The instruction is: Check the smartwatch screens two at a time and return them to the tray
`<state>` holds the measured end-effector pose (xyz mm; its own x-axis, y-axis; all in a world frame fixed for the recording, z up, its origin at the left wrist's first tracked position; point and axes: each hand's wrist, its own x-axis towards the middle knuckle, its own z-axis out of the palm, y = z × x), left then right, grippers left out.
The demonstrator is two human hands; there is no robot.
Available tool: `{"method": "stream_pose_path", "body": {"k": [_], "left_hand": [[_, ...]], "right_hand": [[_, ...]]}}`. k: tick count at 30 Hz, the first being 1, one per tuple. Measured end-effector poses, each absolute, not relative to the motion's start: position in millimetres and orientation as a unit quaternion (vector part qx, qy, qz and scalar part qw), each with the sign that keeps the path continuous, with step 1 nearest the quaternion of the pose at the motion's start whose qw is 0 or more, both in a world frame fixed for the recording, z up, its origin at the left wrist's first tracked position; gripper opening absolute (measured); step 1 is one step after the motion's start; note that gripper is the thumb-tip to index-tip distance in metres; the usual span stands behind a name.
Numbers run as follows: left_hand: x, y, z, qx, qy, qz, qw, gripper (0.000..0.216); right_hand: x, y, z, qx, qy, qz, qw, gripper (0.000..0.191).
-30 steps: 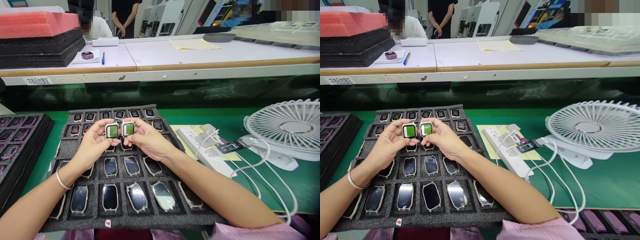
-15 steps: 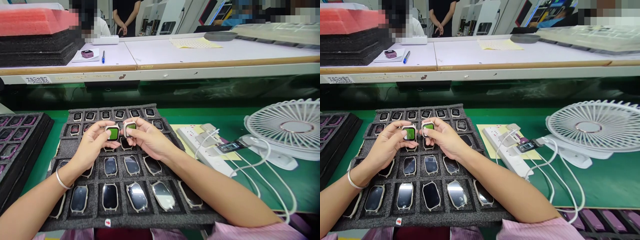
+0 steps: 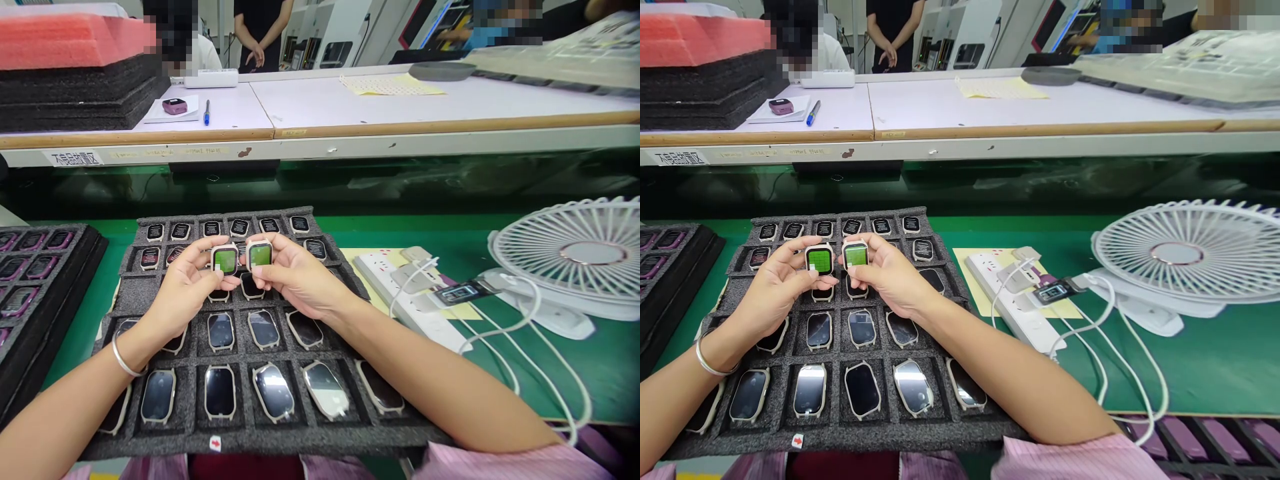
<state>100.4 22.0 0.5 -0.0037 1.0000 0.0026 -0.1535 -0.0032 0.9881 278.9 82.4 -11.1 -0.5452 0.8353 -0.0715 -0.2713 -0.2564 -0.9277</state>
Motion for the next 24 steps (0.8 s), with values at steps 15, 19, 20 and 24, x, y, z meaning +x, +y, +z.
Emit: {"method": "stream_pose_path", "body": {"k": [15, 19, 20, 24], "left_hand": [[101.4, 22.4, 3.0, 0.425, 0.458, 0.541, 0.562, 0.051], [99.9, 22.8, 2.9, 0.406, 0.478, 0.546, 0.556, 0.034], [99.6, 22.9, 2.3, 0.411, 0.487, 0.545, 0.545, 0.030], [98.8, 23.4, -0.3, 0.446, 0.514, 0.538, 0.497, 0.022]], "right_hand": [[279.4, 82.8, -8.1, -0.310, -0.466, 0.738, 0.376, 0.042], [280.1, 83.9, -8.0, -0.315, -0.475, 0.732, 0.372, 0.031], [280.1, 84.2, -8.4, -0.313, -0.476, 0.732, 0.374, 0.029], [280.3, 85.7, -11.4, -0.285, -0.451, 0.764, 0.362, 0.024]]}}
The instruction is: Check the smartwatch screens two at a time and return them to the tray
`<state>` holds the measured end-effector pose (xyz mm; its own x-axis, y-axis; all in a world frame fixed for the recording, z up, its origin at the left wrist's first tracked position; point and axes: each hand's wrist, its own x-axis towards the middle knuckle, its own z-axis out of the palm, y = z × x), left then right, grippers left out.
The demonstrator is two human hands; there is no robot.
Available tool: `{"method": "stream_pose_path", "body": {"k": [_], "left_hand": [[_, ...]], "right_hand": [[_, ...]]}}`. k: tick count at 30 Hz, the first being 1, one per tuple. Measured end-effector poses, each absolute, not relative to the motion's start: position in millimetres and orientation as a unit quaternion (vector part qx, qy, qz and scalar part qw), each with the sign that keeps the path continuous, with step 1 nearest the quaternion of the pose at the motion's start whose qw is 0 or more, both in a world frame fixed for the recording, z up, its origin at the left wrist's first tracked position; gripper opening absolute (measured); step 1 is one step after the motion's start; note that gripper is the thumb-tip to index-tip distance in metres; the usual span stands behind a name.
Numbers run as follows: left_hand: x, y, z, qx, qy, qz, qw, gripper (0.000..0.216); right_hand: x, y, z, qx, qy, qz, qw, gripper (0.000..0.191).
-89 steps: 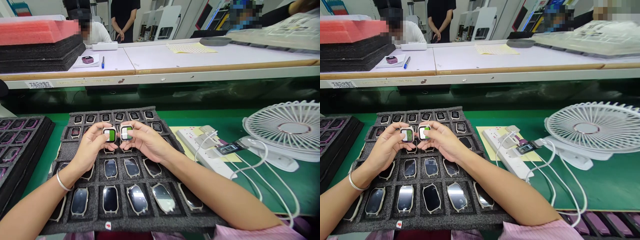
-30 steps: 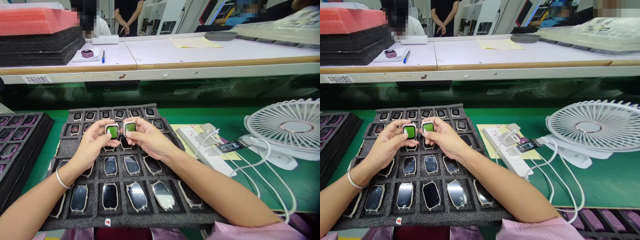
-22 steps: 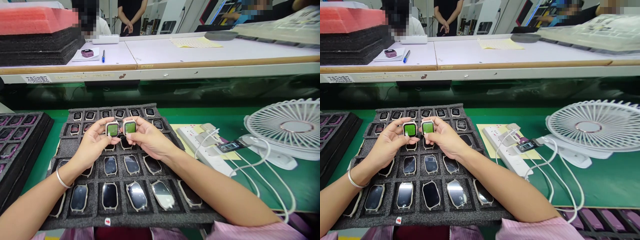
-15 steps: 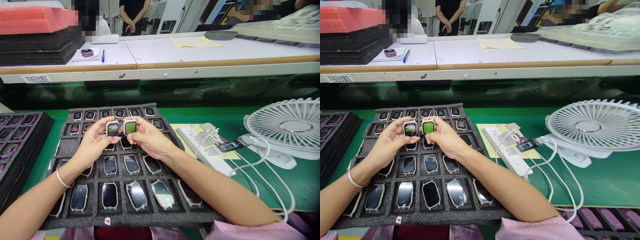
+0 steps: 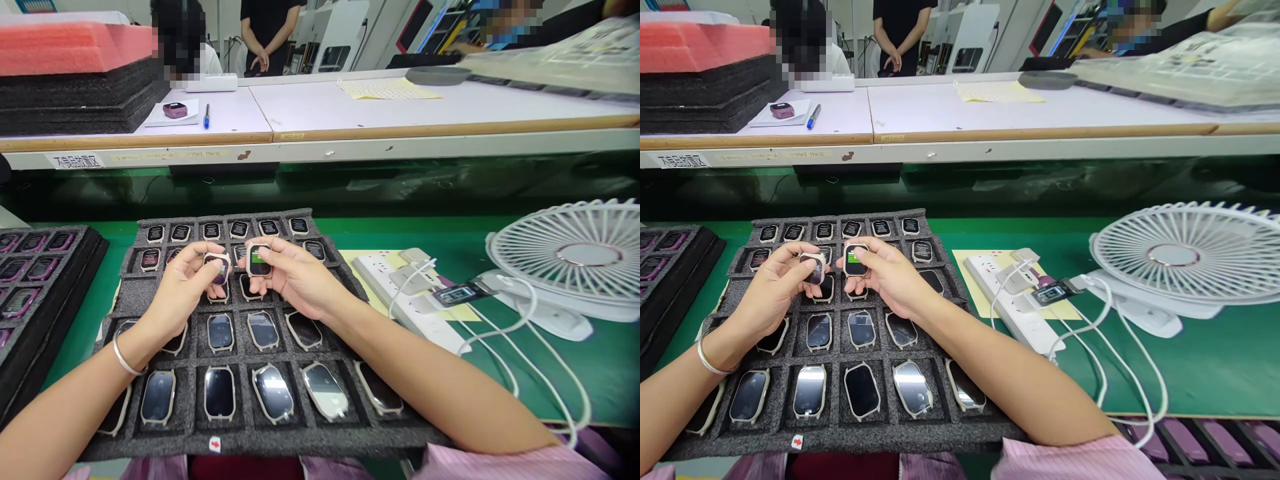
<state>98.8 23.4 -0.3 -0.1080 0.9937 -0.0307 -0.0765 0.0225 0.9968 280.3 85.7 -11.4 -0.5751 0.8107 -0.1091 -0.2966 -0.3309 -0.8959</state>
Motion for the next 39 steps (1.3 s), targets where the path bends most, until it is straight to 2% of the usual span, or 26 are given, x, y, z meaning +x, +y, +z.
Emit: {"method": "stream_pose_path", "body": {"k": [3, 8, 12, 14, 16, 20, 23, 26, 30, 34, 36, 39], "left_hand": [[98.4, 24.5, -0.6, 0.466, 0.510, 0.529, 0.493, 0.028], [91.1, 26.1, 6.3, 0.475, 0.488, 0.501, 0.535, 0.051], [63.9, 19.0, 18.3, 0.513, 0.497, 0.451, 0.536, 0.051], [40.7, 10.3, 21.2, 0.549, 0.526, 0.426, 0.491, 0.049], [14.0, -0.5, 18.6, 0.587, 0.574, 0.393, 0.416, 0.047], [-32.7, -19.8, -1.7, 0.674, 0.653, 0.287, 0.196, 0.040], [-51.1, -26.6, -18.5, 0.681, 0.678, 0.236, 0.141, 0.041], [-55.7, -28.3, -23.8, 0.693, 0.677, 0.199, 0.147, 0.049], [-40.4, -22.7, -10.6, 0.706, 0.675, 0.185, 0.104, 0.061], [5.8, -2.6, 8.0, 0.754, 0.624, 0.180, 0.094, 0.042], [34.1, 10.2, 12.5, 0.780, 0.601, 0.141, 0.100, 0.035], [68.0, 25.0, 10.8, 0.793, 0.606, 0.046, 0.043, 0.035]], "right_hand": [[280.3, 87.0, -12.8, -0.270, -0.429, 0.789, 0.349, 0.028], [277.0, 85.1, -9.4, -0.248, -0.455, 0.784, 0.341, 0.051], [268.1, 81.6, -7.0, -0.227, -0.534, 0.755, 0.304, 0.065], [260.3, 80.5, -7.0, -0.230, -0.591, 0.728, 0.259, 0.060], [249.6, 79.5, -7.2, -0.239, -0.683, 0.652, 0.226, 0.053], [219.1, 75.6, -9.7, -0.251, -0.871, 0.365, 0.211, 0.046], [193.4, 71.1, -16.1, -0.260, -0.917, 0.247, 0.175, 0.046], [177.4, 69.5, -20.6, -0.256, -0.924, 0.230, 0.165, 0.048], [192.7, 79.9, -9.8, -0.250, -0.921, 0.244, 0.170, 0.059], [251.0, 103.1, 5.5, -0.233, -0.913, 0.256, 0.218, 0.038], [284.3, 115.1, 5.2, -0.259, -0.903, 0.258, 0.228, 0.031], [320.8, 127.1, -5.9, -0.319, -0.891, 0.227, 0.230, 0.025]]}}
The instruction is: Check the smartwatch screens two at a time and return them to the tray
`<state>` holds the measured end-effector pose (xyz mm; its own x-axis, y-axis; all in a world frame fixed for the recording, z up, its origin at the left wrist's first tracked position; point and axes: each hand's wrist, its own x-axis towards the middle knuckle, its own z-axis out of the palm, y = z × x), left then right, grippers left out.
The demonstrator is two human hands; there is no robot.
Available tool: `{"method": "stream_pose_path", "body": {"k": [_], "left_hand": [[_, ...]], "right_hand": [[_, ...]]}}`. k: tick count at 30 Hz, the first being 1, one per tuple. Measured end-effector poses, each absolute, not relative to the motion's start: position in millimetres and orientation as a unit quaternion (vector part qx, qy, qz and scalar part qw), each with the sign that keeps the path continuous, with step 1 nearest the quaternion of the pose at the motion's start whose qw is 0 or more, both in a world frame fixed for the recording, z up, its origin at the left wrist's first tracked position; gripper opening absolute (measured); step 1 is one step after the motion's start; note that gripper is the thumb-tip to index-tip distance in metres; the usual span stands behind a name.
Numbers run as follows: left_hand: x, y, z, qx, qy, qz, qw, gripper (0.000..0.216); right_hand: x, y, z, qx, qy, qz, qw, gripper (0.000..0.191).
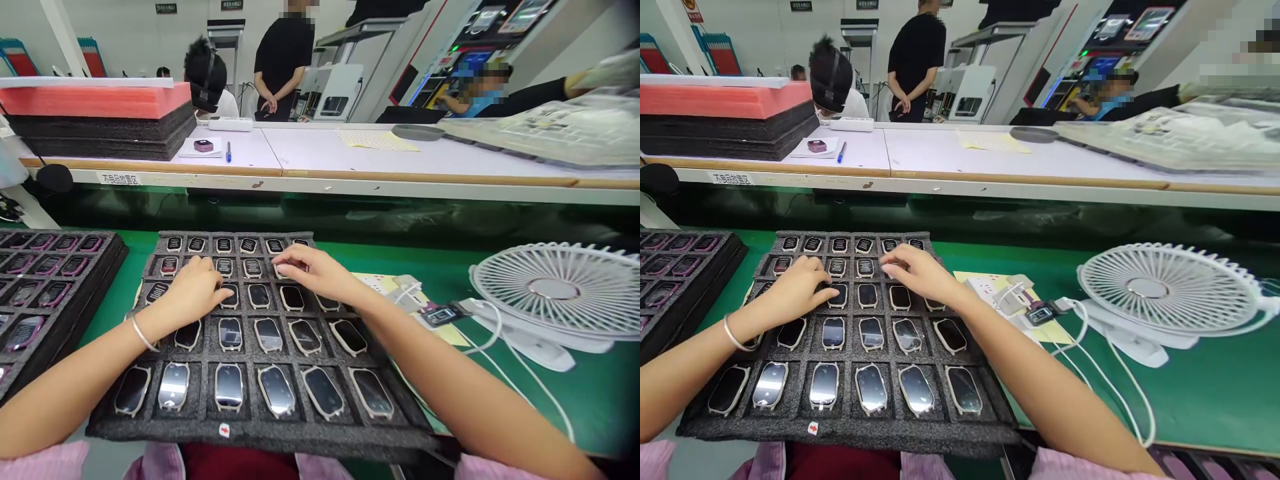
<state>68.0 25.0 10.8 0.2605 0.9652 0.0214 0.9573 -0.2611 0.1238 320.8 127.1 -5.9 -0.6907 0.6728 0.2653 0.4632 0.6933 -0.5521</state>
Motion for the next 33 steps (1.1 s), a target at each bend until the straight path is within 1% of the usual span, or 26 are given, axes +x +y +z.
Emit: {"method": "stream_pose_path", "body": {"k": [2, 4, 5, 7, 9, 11, 13, 16, 19, 21, 23, 26, 28, 30, 33], "left_hand": [[80.2, 29.9, 5.4, 0.790, 0.613, -0.001, 0.008, 0.037], [85.0, 31.6, -1.3, 0.784, 0.621, -0.001, -0.001, 0.038], [85.5, 31.7, -4.3, 0.779, 0.626, 0.016, 0.004, 0.037], [85.2, 31.5, -8.8, 0.762, 0.643, 0.067, 0.028, 0.035], [85.0, 31.1, -10.0, 0.745, 0.654, 0.108, 0.074, 0.029], [85.4, 30.9, -8.4, 0.740, 0.645, 0.134, 0.135, 0.018], [85.6, 31.5, -5.2, 0.737, 0.623, 0.172, 0.200, 0.013], [84.5, 34.0, 0.1, 0.683, 0.582, 0.283, 0.339, 0.018], [83.2, 36.6, 4.9, 0.579, 0.540, 0.376, 0.481, 0.023], [83.1, 37.6, 7.8, 0.528, 0.528, 0.416, 0.519, 0.028], [83.0, 38.0, 10.1, 0.495, 0.526, 0.447, 0.529, 0.032], [82.4, 38.0, 11.2, 0.467, 0.536, 0.472, 0.522, 0.029], [81.6, 37.7, 8.9, 0.463, 0.550, 0.475, 0.507, 0.024], [80.7, 37.4, 3.8, 0.482, 0.569, 0.469, 0.474, 0.022], [79.8, 36.8, -5.8, 0.556, 0.586, 0.453, 0.376, 0.021]], "right_hand": [[329.9, 128.3, -14.5, -0.352, -0.880, 0.208, 0.242, 0.023], [326.8, 123.4, -18.1, -0.367, -0.881, 0.193, 0.227, 0.022], [321.9, 119.2, -17.4, -0.369, -0.889, 0.184, 0.201, 0.022], [309.3, 108.7, -11.7, -0.370, -0.909, 0.154, 0.114, 0.025], [297.4, 97.9, -4.5, -0.391, -0.913, 0.112, 0.028, 0.028], [289.1, 89.4, -0.8, -0.413, -0.908, 0.066, -0.024, 0.030], [284.6, 84.4, -2.3, -0.418, -0.907, 0.033, -0.045, 0.033], [280.8, 83.1, -8.6, -0.411, -0.910, 0.046, -0.032, 0.030], [276.7, 85.9, -9.5, -0.419, -0.901, 0.115, 0.012, 0.023], [273.9, 89.0, -5.7, -0.420, -0.890, 0.170, 0.049, 0.019], [271.6, 93.3, -1.2, -0.405, -0.868, 0.267, 0.102, 0.020], [269.2, 99.9, 0.5, -0.345, -0.768, 0.502, 0.197, 0.023], [268.5, 102.0, -3.3, -0.295, -0.675, 0.629, 0.247, 0.027], [268.4, 101.8, -9.7, -0.266, -0.594, 0.706, 0.278, 0.036], [269.3, 99.5, -18.8, -0.242, -0.498, 0.784, 0.280, 0.043]]}}
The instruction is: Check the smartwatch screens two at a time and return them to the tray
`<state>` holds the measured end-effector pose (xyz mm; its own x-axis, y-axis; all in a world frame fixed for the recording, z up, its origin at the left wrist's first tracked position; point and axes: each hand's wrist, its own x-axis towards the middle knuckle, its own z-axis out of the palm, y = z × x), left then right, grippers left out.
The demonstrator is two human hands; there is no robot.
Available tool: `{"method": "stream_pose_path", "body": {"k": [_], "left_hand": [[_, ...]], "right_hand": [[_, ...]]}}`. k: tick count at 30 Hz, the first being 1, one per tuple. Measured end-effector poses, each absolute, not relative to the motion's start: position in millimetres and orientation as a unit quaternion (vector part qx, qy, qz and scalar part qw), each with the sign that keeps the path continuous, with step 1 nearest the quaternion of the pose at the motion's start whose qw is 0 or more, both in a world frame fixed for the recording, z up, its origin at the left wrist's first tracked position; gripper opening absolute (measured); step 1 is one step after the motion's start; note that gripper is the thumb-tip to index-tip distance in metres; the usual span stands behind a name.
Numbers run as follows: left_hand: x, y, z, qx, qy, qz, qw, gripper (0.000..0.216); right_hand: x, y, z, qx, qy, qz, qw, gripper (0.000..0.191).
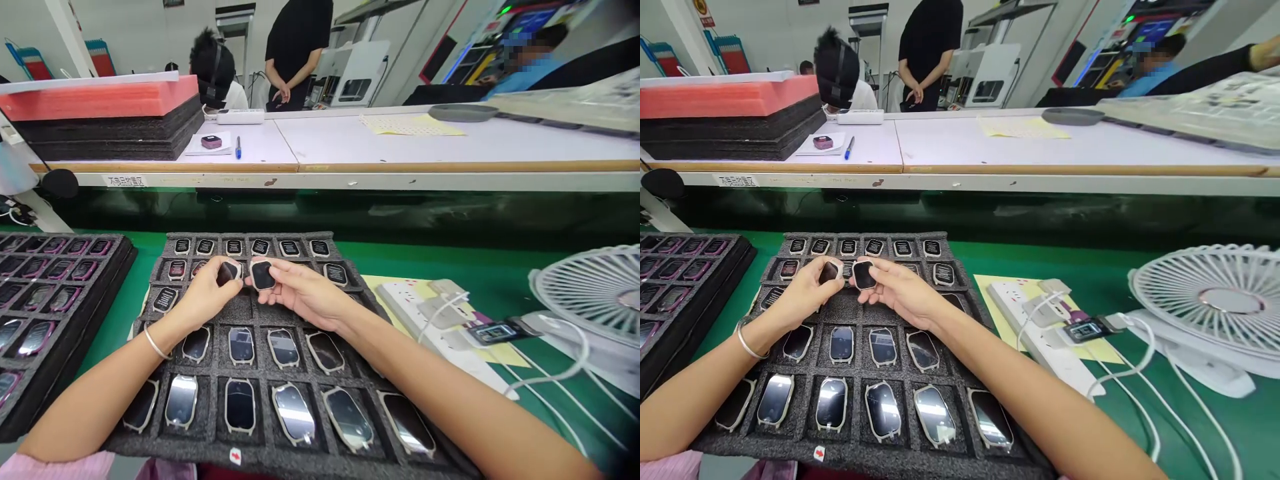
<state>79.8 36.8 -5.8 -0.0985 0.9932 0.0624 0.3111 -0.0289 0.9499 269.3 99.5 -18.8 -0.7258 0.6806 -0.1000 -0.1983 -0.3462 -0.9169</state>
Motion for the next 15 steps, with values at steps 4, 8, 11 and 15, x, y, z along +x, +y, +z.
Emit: {"method": "stream_pose_path", "body": {"k": [4, 8, 11, 15], "left_hand": [[79.8, 35.1, -11.6, 0.613, 0.593, 0.429, 0.298, 0.018], [80.4, 32.5, -8.9, 0.622, 0.594, 0.423, 0.285, 0.018], [80.8, 30.8, -8.6, 0.623, 0.598, 0.421, 0.279, 0.021], [82.2, 29.0, -10.9, 0.620, 0.595, 0.427, 0.280, 0.027]], "right_hand": [[271.4, 97.9, -23.9, -0.213, -0.470, 0.812, 0.273, 0.046], [272.2, 96.7, -24.0, -0.201, -0.477, 0.817, 0.254, 0.052], [272.2, 95.2, -23.3, -0.184, -0.489, 0.817, 0.244, 0.050], [273.0, 94.4, -22.2, -0.165, -0.511, 0.809, 0.238, 0.052]]}}
